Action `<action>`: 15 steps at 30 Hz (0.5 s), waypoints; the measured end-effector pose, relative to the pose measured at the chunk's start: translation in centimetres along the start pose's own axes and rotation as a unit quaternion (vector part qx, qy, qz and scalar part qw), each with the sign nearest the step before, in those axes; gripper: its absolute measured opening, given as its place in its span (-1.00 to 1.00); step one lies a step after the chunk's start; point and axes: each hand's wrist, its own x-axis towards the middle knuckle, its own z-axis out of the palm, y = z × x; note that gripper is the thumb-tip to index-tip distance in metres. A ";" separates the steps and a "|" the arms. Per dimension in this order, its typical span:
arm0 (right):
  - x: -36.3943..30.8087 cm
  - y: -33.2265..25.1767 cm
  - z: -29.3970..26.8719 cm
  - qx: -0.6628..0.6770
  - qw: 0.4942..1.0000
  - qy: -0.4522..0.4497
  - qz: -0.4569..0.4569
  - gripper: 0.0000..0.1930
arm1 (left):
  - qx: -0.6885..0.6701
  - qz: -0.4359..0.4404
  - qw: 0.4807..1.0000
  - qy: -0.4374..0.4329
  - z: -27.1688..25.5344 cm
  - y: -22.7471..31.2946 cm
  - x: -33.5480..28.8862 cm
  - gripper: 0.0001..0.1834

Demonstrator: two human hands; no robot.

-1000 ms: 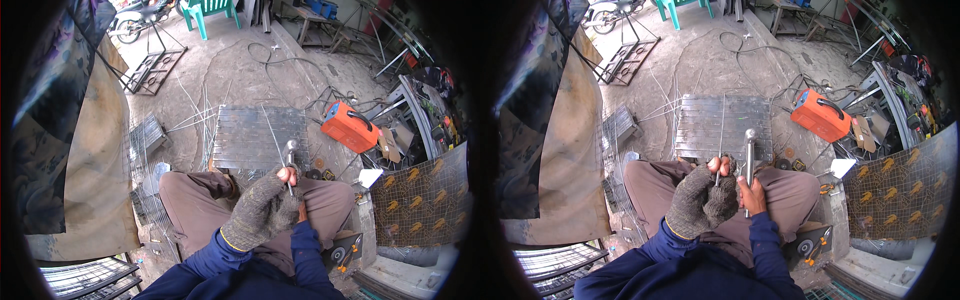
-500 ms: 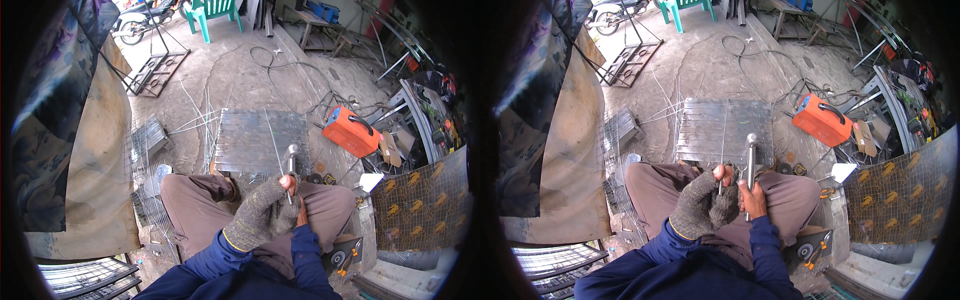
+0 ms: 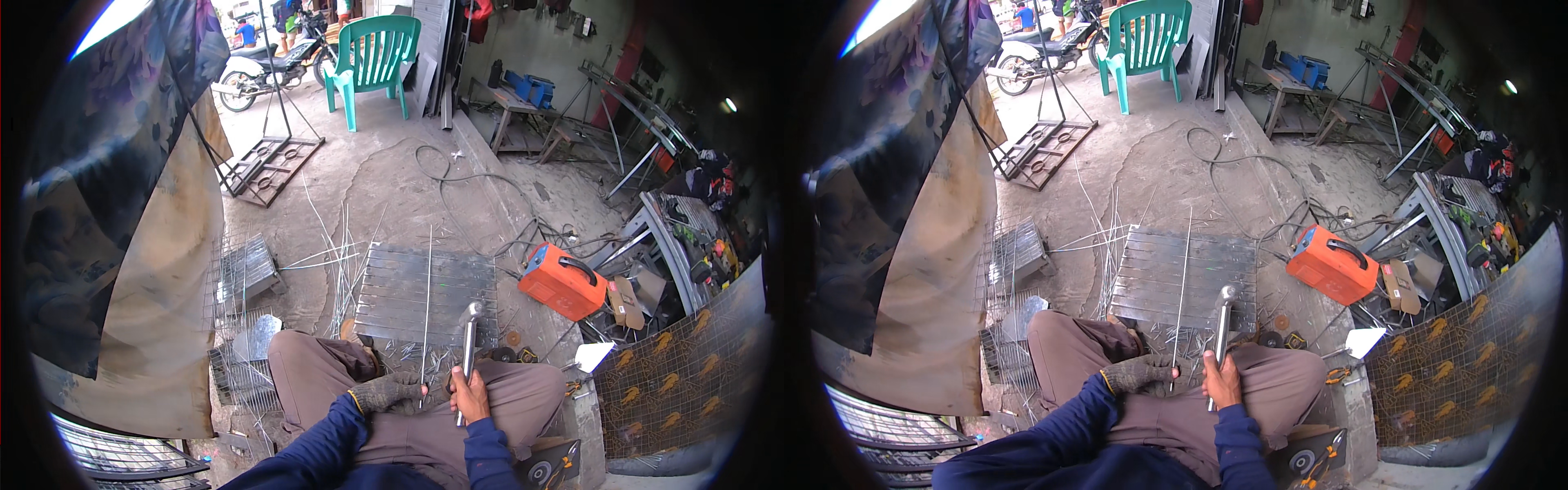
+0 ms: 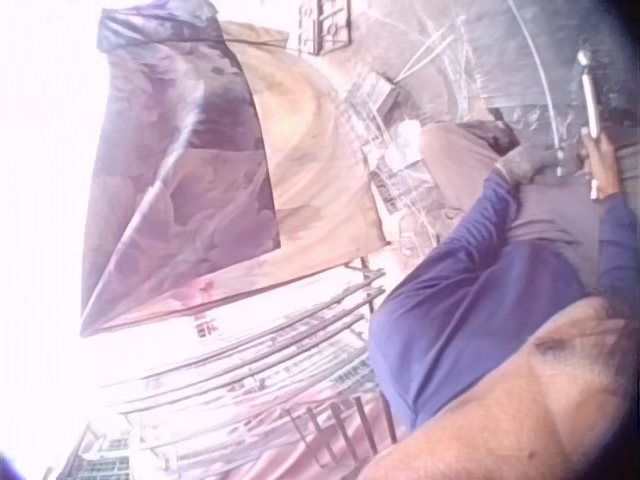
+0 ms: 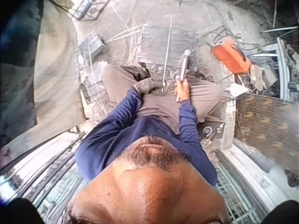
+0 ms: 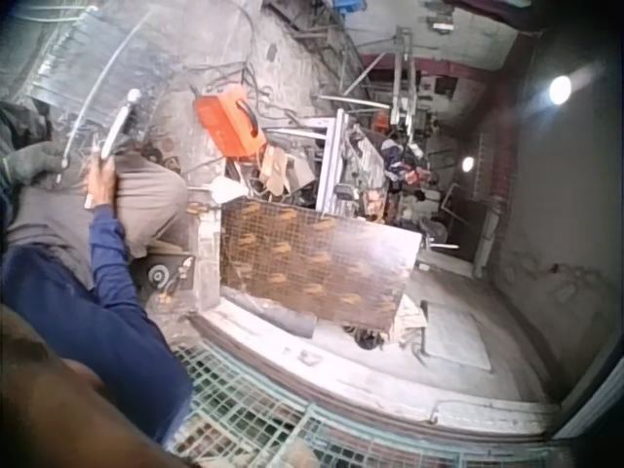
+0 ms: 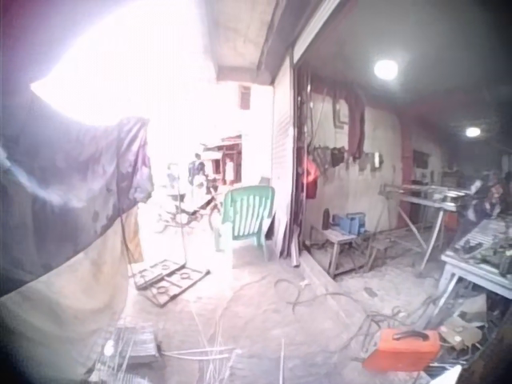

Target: Hammering the ends of metal rods against a metal plate in a fabrication setting.

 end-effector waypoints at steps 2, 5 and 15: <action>-0.3 0.1 0.2 -0.014 1.000 0.002 -0.011 -0.61 | -0.063 -0.066 0.995 -0.026 -0.3 -0.8 -0.3 -0.60; -0.1 0.5 0.6 -0.121 0.989 0.050 -0.063 -0.56 | -0.087 -0.087 0.991 -0.050 -0.5 -3.2 0.3 -0.60; 0.1 -4.7 2.2 0.029 0.989 -0.006 -0.146 -0.53 | -0.014 -0.054 0.998 0.000 -1.0 -1.8 1.1 -0.68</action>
